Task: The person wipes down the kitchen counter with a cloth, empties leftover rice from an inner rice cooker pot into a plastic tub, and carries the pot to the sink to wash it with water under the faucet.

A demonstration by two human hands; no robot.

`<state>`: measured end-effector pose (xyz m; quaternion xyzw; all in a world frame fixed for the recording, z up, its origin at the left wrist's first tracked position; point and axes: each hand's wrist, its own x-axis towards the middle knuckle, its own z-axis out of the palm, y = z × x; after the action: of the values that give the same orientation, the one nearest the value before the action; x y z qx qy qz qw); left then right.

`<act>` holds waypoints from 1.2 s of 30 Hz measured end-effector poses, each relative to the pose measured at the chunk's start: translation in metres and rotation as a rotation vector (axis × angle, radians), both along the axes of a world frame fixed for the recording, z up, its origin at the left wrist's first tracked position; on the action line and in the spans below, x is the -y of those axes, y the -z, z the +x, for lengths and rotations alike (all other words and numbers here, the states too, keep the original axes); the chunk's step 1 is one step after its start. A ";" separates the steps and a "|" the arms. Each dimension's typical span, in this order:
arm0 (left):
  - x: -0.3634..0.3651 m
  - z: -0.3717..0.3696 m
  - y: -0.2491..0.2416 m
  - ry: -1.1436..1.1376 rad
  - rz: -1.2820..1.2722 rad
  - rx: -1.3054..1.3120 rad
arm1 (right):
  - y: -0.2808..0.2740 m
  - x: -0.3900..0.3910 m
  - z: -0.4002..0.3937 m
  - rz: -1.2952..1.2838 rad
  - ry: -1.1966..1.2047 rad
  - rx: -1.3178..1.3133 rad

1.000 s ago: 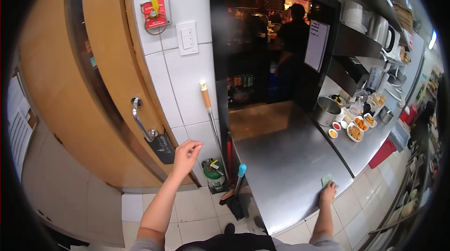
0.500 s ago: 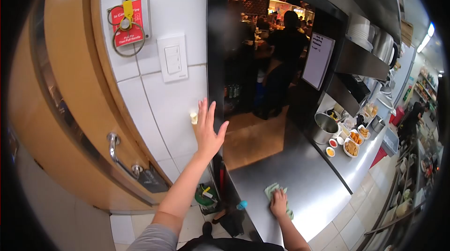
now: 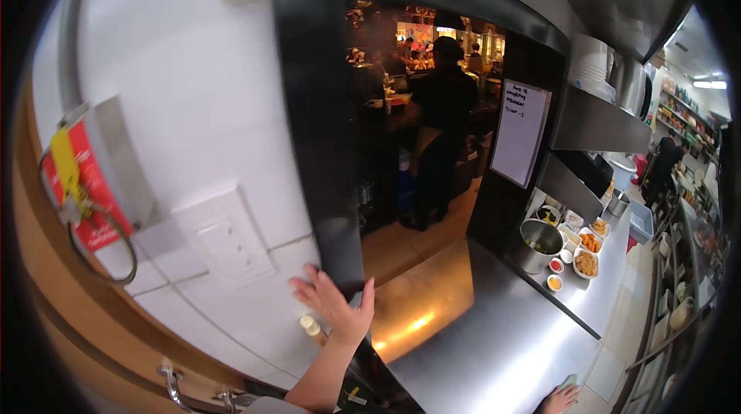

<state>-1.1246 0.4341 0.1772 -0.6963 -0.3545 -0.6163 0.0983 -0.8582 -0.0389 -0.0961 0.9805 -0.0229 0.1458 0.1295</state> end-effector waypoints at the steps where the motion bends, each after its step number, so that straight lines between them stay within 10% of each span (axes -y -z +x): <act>1: 0.000 0.000 0.000 -0.007 -0.008 -0.013 | -0.019 -0.017 0.009 0.031 0.091 -0.051; 8: -0.001 -0.005 0.006 -0.004 -0.070 -0.087 | 0.099 -0.166 0.162 0.597 -0.322 0.076; 13: -0.005 -0.007 0.011 0.014 -0.022 -0.083 | 0.046 -0.366 0.068 0.455 -0.907 -0.272; 15: -0.003 -0.006 0.005 -0.015 -0.019 -0.097 | 0.113 -0.425 0.022 0.539 -1.375 0.095; 17: -0.002 -0.006 0.006 -0.067 -0.008 -0.102 | -0.009 -0.447 -0.058 0.461 -1.407 -0.732; 18: -0.001 -0.006 0.006 -0.068 -0.016 -0.104 | 0.036 -0.463 -0.075 0.338 -1.755 -0.319; 22: 0.002 -0.004 0.001 -0.140 -0.007 -0.162 | 0.018 -0.499 -0.069 0.616 -1.916 -0.303; 26: 0.002 -0.006 0.007 -0.085 -0.069 -0.145 | 0.018 -0.534 0.024 0.542 -1.540 -0.439; 28: 0.001 -0.008 0.009 -0.023 -0.135 -0.153 | 0.051 -0.525 0.083 0.585 -1.450 -0.074; 36: -0.001 -0.009 0.012 -0.087 -0.075 -0.161 | 0.044 -0.331 0.170 0.467 -0.567 -0.216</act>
<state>-1.1335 0.4349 0.1647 -0.7307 -0.3982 -0.5397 0.1273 -0.6882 0.2920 -0.1402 0.9608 0.2304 0.0625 -0.1410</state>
